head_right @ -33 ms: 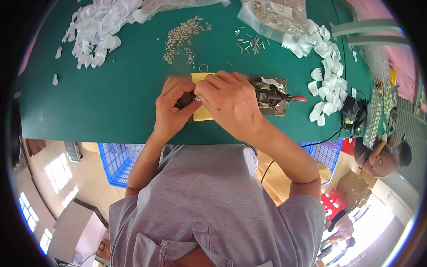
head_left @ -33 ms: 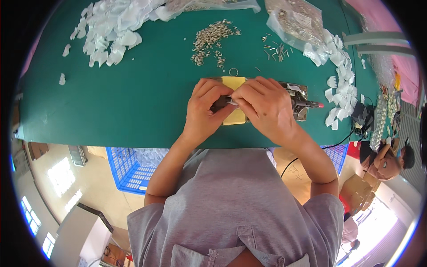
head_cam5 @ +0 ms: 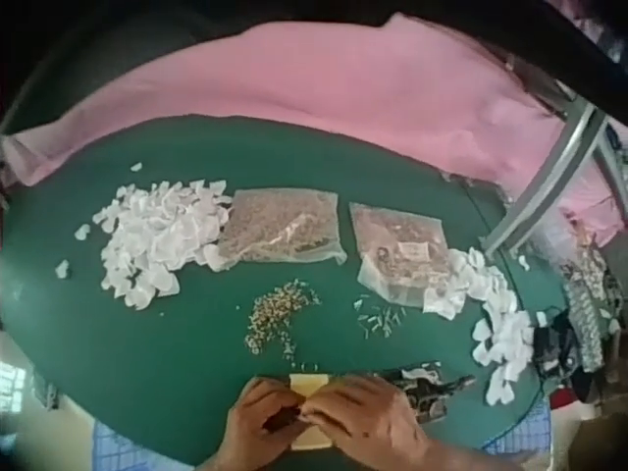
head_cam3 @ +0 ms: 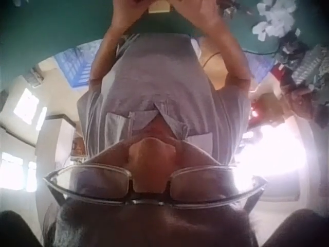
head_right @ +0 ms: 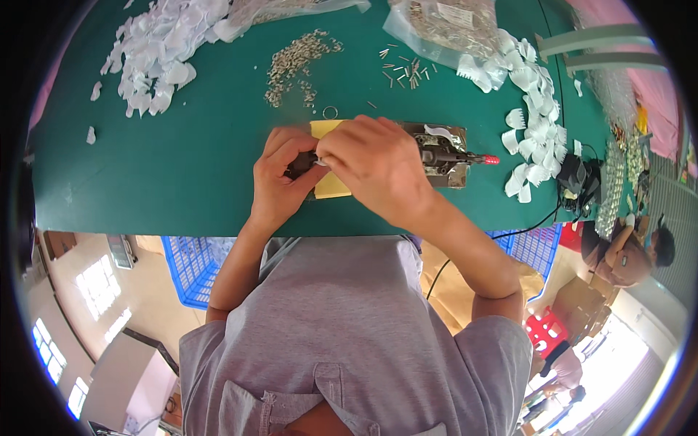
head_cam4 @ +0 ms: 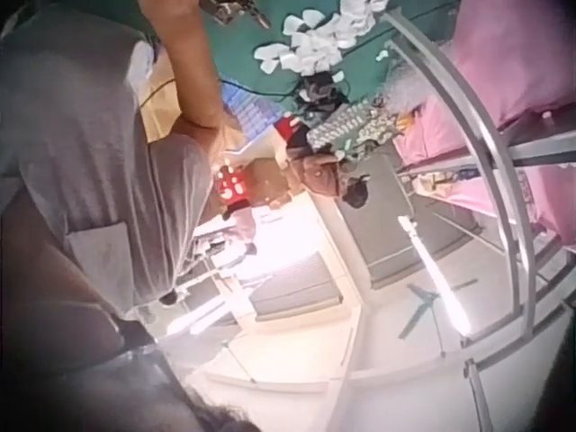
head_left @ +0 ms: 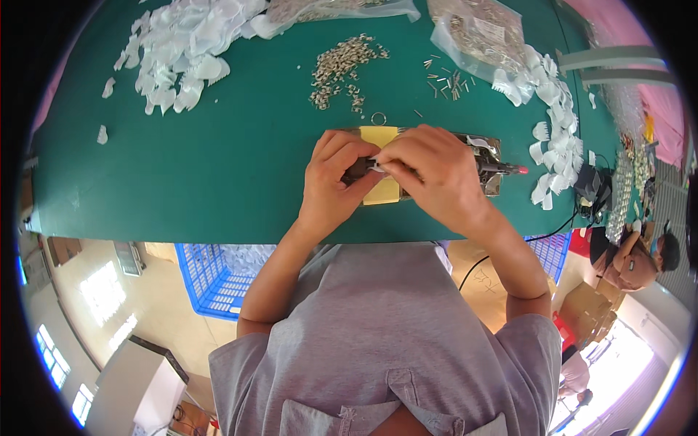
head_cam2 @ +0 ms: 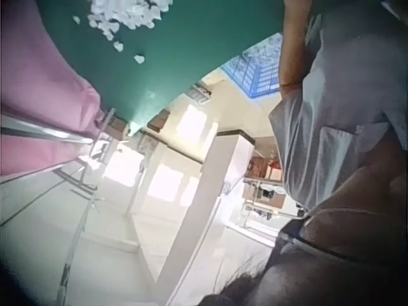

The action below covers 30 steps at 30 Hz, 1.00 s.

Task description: Assembling small plastic parts and metal pins using a manual press tool.

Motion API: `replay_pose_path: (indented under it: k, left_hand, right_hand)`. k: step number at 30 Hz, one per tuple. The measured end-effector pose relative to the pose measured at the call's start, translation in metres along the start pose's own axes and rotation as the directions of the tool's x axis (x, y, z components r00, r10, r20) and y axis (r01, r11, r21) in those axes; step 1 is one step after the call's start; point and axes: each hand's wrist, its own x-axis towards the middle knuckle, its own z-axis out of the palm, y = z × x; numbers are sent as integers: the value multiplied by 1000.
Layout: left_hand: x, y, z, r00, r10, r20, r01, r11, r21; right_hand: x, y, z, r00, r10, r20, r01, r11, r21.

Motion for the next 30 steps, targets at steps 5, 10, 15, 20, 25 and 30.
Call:
replay_pose_path:
  k: [5, 10, 15, 20, 25, 30]
  left_hand:
    - [5, 2, -4, 999, -4, 45, 2, 998, 57]
    - [5, 4, -8, 998, 37, 54, -37, 999, 14]
    - [7, -3, -4, 998, 40, 54, -42, 998, 45]
    - [4, -4, -4, 996, 75, 53, -76, 997, 24]
    - [0, 0, -2, 999, 7, 31, -9, 998, 60]
    - [8, 9, -5, 978, 198, -62, -207, 953, -223]
  right_hand:
    - [-86, 44, -51, 655, 499, -568, -570, 819, 62]
    - [-161, 94, -62, 695, 524, -493, -661, 735, -151]
    - [-150, 124, -106, 483, 788, -382, -332, 569, 753]
    - [-65, 22, -86, 815, 363, -452, -253, 924, 286]
    - [-97, 87, -106, 390, 661, -641, -104, 723, 683]
    - [-170, 133, -65, 137, 881, -452, 11, 455, 890]
